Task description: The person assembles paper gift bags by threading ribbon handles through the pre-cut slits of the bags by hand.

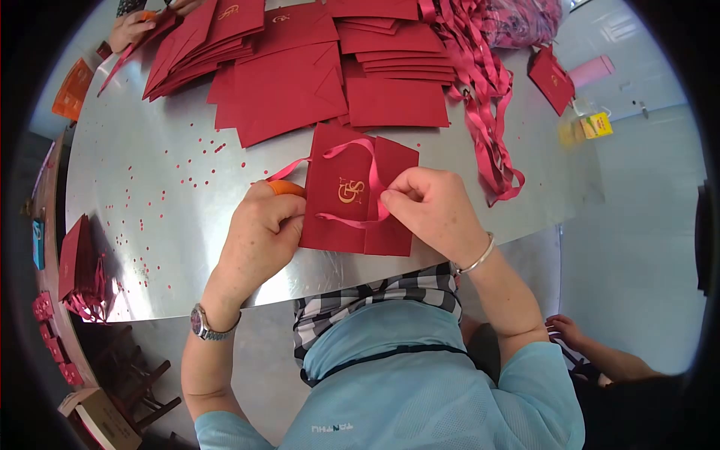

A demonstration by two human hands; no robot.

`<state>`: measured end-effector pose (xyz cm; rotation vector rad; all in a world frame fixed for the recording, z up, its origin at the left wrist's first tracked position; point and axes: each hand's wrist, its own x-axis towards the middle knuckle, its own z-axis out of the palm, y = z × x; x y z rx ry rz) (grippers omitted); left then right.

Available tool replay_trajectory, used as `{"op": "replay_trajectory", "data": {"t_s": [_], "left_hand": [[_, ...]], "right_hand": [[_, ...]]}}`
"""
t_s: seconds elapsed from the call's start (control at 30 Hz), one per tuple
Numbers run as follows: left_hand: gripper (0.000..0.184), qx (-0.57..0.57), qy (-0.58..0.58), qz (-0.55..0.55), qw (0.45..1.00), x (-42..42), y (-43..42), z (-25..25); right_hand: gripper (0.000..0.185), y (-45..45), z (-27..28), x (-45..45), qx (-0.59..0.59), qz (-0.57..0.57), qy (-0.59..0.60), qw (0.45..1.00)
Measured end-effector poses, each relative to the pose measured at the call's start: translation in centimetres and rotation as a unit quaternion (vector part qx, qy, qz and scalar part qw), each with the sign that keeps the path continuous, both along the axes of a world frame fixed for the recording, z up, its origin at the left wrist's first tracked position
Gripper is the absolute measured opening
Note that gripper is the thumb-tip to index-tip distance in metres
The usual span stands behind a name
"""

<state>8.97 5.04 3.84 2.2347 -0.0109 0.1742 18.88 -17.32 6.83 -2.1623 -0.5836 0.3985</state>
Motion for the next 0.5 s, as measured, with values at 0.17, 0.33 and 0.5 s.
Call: {"op": "replay_trajectory", "data": {"t_s": [0.17,0.33,0.5], "left_hand": [[0.014,0.003,-0.01,0.008,1.0,-0.3,0.2,-0.4],[0.013,0.047,-0.04,0.068,0.996,-0.7,1.7,-0.1],[0.01,0.26,-0.059,0.192,0.944,-2.8,7.9,-0.1]], "right_hand": [[0.019,-0.8,0.1,-1.9,0.12,-0.016,0.139,0.983],[0.037,-0.7,-5.3,-4.4,-0.015,0.089,-0.302,0.949],[0.039,-0.3,-4.5,-4.3,-0.058,0.102,-0.294,0.949]]}}
